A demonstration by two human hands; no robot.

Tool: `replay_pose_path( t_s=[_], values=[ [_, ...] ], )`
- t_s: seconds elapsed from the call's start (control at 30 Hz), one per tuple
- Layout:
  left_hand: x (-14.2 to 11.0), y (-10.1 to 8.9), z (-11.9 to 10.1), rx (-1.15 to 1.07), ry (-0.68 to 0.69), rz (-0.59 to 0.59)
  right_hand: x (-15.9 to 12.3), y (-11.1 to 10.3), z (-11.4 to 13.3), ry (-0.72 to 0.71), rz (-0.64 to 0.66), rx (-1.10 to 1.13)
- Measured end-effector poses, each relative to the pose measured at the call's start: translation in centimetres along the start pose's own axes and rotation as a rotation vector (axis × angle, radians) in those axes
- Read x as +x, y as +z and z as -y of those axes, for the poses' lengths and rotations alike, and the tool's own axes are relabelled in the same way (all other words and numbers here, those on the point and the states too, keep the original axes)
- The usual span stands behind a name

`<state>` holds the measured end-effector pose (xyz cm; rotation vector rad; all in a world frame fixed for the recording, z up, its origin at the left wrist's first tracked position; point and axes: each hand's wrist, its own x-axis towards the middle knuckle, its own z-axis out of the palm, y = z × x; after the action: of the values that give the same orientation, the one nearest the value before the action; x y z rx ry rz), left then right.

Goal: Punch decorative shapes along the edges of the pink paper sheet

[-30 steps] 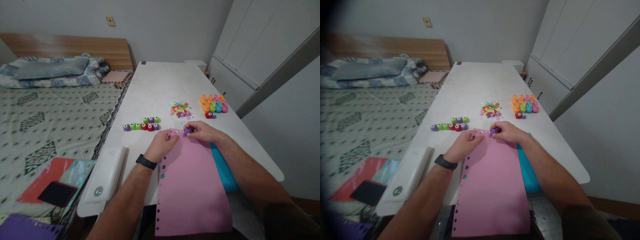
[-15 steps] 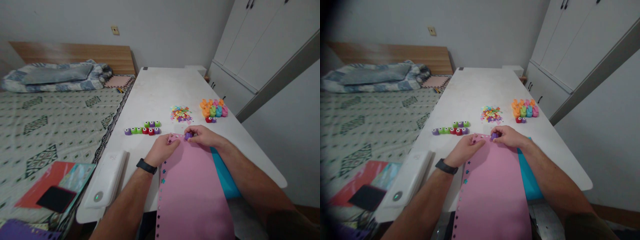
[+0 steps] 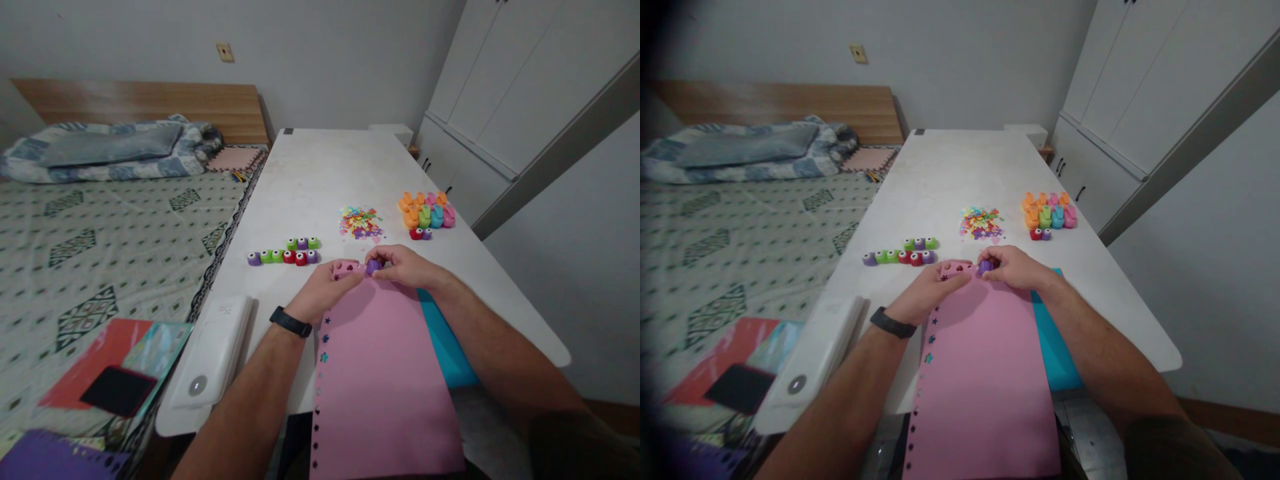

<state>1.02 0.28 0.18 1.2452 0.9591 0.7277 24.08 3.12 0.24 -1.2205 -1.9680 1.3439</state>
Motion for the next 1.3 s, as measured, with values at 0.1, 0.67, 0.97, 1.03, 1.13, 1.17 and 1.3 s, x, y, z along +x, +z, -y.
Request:
replay_pose_path(
  t_s=[0.1, 0.67, 0.97, 1.03, 1.13, 1.17, 1.3],
  values=[
    [-0.02, 0.12, -0.27, -0.008, 0.002, 0.08, -0.01, 0.13, 0.16, -0.002, 0.011, 0.008],
    [0.07, 0.27, -0.13, -0.01, 0.025, 0.115, -0.01, 0.3, 0.12, 0.004, 0.012, 0.013],
    [0.19, 0.22, 0.08, -0.044, 0.043, 0.138, -0.16, 0.34, 0.5, 0.001, 0.003, -0.007],
    [0.16, 0.25, 0.05, -0.058, 0.036, 0.124, -0.17, 0.35, 0.56, 0.004, 0.0, -0.004],
    [0.05, 0.28, -0.09, -0.076, 0.021, 0.111, -0.17, 0.35, 0.6, 0.005, -0.007, -0.001],
    [0.02, 0.27, -0.15, -0.08, 0.015, 0.111, -0.16, 0.34, 0.6, 0.005, -0.008, 0.0],
    [-0.06, 0.25, -0.22, -0.087, 0.017, 0.121, -0.15, 0.34, 0.56, -0.007, -0.001, 0.004]
  ],
)
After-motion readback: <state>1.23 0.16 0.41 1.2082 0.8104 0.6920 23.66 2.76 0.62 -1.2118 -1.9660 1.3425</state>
